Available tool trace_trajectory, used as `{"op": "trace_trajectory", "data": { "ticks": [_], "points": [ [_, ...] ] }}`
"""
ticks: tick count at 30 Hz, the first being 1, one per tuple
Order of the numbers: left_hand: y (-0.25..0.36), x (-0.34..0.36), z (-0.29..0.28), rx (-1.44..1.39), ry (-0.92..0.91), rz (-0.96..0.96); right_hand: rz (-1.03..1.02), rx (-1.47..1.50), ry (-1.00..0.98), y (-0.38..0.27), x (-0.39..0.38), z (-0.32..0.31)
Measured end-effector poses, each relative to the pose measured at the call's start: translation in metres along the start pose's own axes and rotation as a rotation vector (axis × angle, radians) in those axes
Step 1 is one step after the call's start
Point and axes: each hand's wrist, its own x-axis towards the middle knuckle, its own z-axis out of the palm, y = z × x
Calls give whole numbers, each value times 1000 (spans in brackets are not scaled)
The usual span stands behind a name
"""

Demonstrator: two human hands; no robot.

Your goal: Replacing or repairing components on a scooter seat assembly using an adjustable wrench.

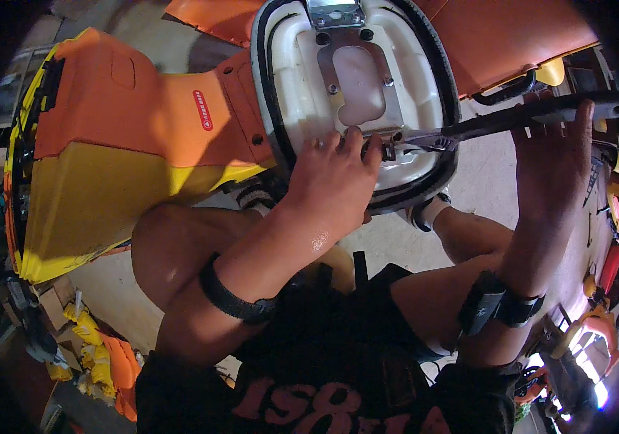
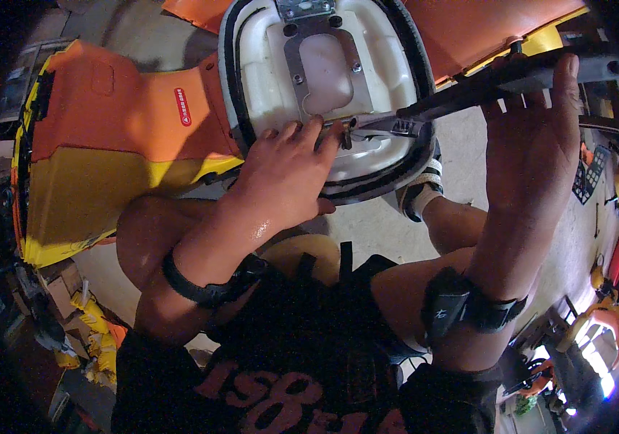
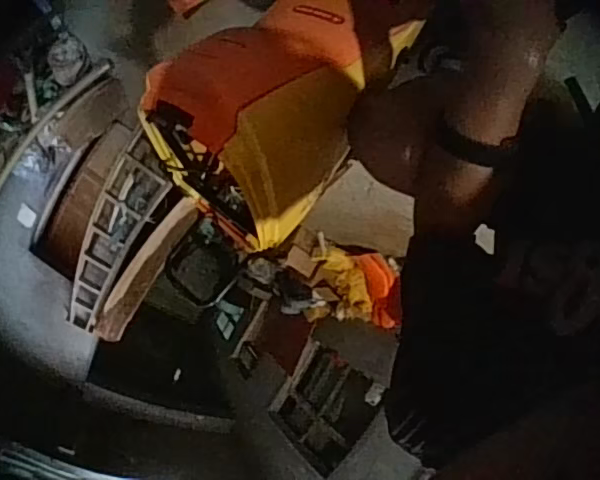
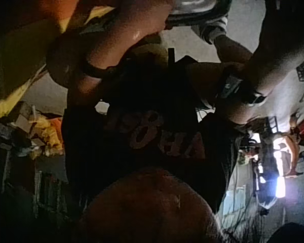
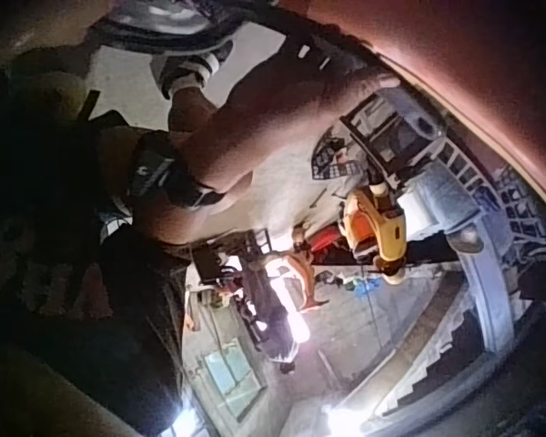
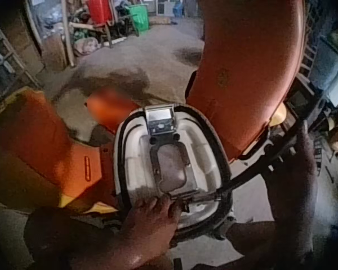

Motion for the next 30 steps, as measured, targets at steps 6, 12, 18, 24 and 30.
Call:
{"op": "trace_trajectory", "data": {
  "ticks": [6,12,18,24,30],
  "points": [
    [0,2,-2,-20,-19,-9,10,90,-176,-2,1,-6],
    [0,0,0,-8,5,-1,-39,103,-214,0,-5,2],
    [-1,0,-5,-50,-20,-15,-130,125,-265,5,-8,3],
    [-2,0,0,-32,13,-5,-170,143,-251,5,-8,5],
    [-2,0,-3,-25,-16,-8,-134,118,-278,5,-10,7]
  ]
}}
